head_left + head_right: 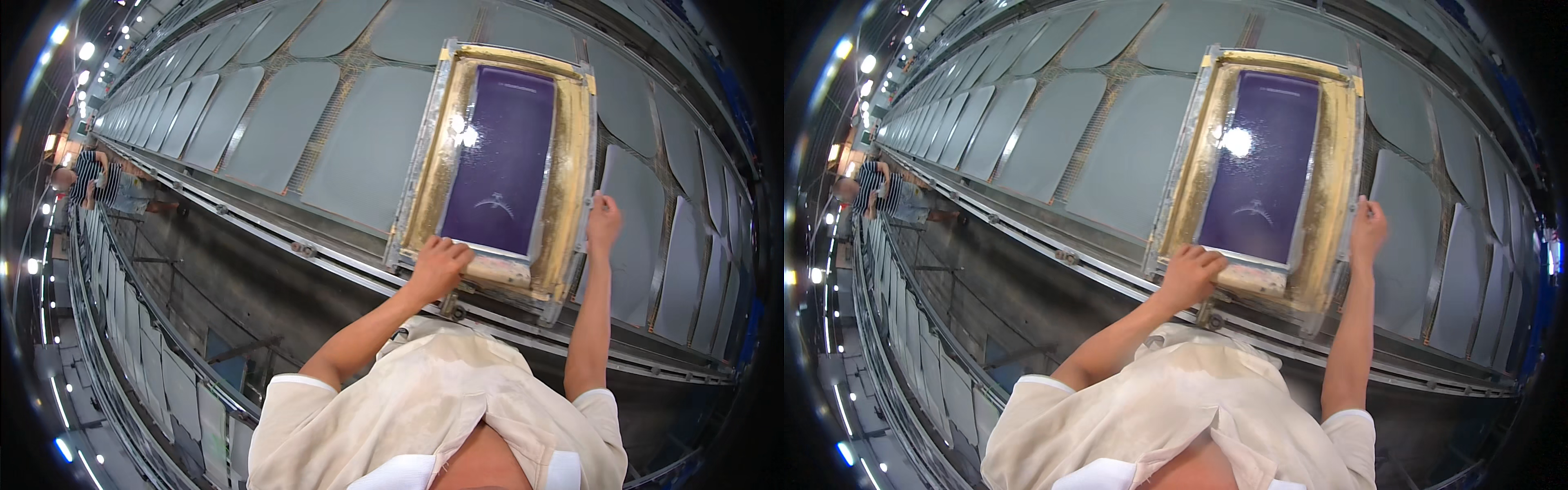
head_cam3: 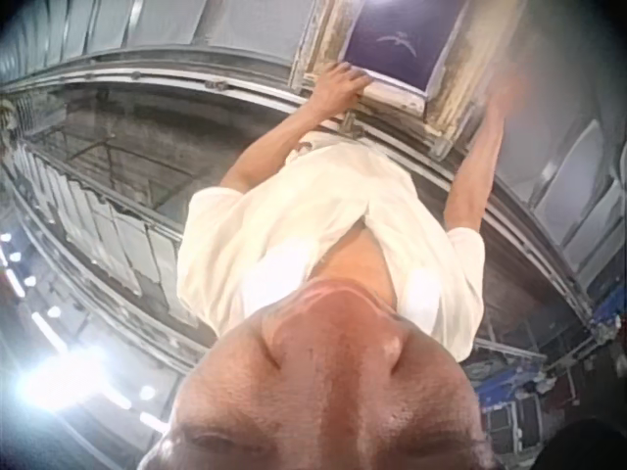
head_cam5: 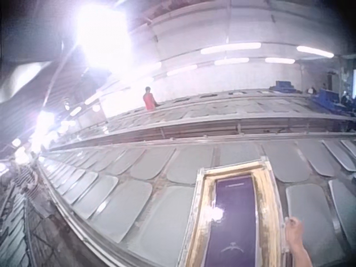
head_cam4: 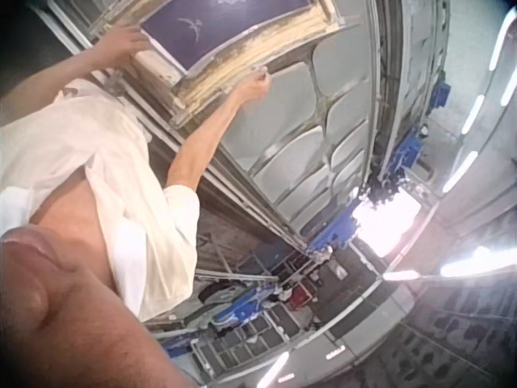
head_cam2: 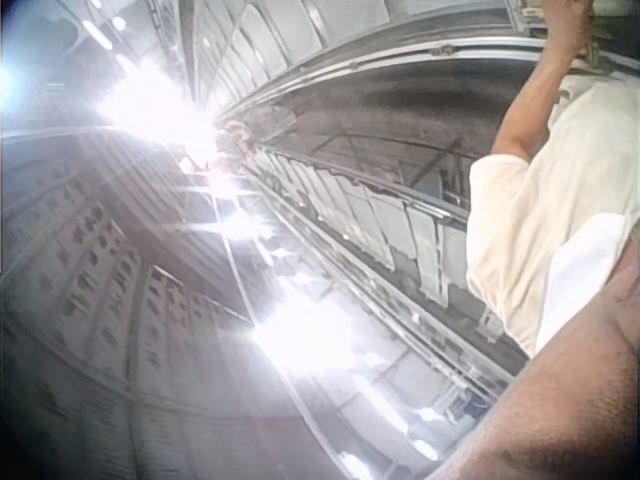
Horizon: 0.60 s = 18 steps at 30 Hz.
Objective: The person uses a squeegee to spread a purple viscous substance across a screen printing frame. Another person pours a clear liquid onto the screen, and the person continues to spread the mixture with the squeegee.
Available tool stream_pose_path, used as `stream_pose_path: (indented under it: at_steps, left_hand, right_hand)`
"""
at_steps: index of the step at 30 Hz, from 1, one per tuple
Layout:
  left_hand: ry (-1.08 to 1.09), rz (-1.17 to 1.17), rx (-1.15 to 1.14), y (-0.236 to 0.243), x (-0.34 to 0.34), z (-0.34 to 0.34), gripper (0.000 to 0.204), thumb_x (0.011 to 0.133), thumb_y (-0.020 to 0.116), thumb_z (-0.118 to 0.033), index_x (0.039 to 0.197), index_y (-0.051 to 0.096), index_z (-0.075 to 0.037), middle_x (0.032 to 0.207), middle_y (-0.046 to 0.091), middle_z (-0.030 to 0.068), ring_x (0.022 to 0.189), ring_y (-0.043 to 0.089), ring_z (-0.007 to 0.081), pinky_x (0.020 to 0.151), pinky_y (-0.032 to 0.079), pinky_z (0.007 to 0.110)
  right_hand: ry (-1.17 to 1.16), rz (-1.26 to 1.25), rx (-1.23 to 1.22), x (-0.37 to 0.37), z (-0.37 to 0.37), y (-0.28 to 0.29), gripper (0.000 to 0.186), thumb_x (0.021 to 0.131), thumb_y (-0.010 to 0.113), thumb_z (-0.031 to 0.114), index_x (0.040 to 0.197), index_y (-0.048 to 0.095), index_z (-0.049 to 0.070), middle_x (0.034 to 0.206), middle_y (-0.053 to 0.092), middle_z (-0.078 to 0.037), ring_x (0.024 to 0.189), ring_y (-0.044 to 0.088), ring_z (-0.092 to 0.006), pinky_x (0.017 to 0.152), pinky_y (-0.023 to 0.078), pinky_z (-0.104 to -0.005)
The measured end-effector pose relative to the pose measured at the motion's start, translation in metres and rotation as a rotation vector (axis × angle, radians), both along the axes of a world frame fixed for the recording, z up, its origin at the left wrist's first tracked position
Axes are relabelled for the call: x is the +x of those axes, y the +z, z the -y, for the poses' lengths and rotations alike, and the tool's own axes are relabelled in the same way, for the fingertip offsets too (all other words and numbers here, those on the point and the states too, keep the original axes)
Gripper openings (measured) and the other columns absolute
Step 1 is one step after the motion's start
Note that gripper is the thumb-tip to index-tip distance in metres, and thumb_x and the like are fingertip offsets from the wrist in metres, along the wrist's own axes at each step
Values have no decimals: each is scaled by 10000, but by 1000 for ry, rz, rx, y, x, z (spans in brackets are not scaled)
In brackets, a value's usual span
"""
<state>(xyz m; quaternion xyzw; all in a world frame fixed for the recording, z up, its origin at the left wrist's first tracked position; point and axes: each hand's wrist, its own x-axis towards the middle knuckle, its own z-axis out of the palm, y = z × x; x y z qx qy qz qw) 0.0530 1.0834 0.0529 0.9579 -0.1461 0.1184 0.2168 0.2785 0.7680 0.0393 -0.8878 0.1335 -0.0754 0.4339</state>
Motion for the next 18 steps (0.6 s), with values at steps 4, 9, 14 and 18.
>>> stream_pose_path:
  at_steps: [4,9,14,18]
  left_hand:
    - [29,-104,144,6,8,-111,413,617,771,-65,1017,701,-138,1040,694,5,971,634,231,876,447,408]
    - [-4,-126,213,16,11,-242,324,633,756,-31,939,713,-129,998,707,11,943,638,253,861,452,428]
    - [5,-234,204,26,17,-272,364,641,834,-85,993,751,-125,969,727,14,927,656,256,864,458,410]
    - [-43,-308,238,33,28,-281,356,646,855,-120,986,751,-125,957,724,22,923,653,260,860,453,408]
  right_hand:
    - [-23,45,200,-22,-105,-55,332,1009,632,323,925,665,4,720,568,-93,695,504,-195,678,438,-370]
    - [-13,56,305,-40,-242,-63,283,1013,640,298,985,704,23,765,626,-56,708,544,-147,663,462,-357]
    - [-77,61,242,-46,-289,-59,286,985,647,324,965,693,43,715,638,-181,627,606,-273,627,477,-415]
    - [-116,37,276,-47,-296,-49,278,984,644,322,944,678,49,670,623,-197,565,583,-336,581,465,-430]
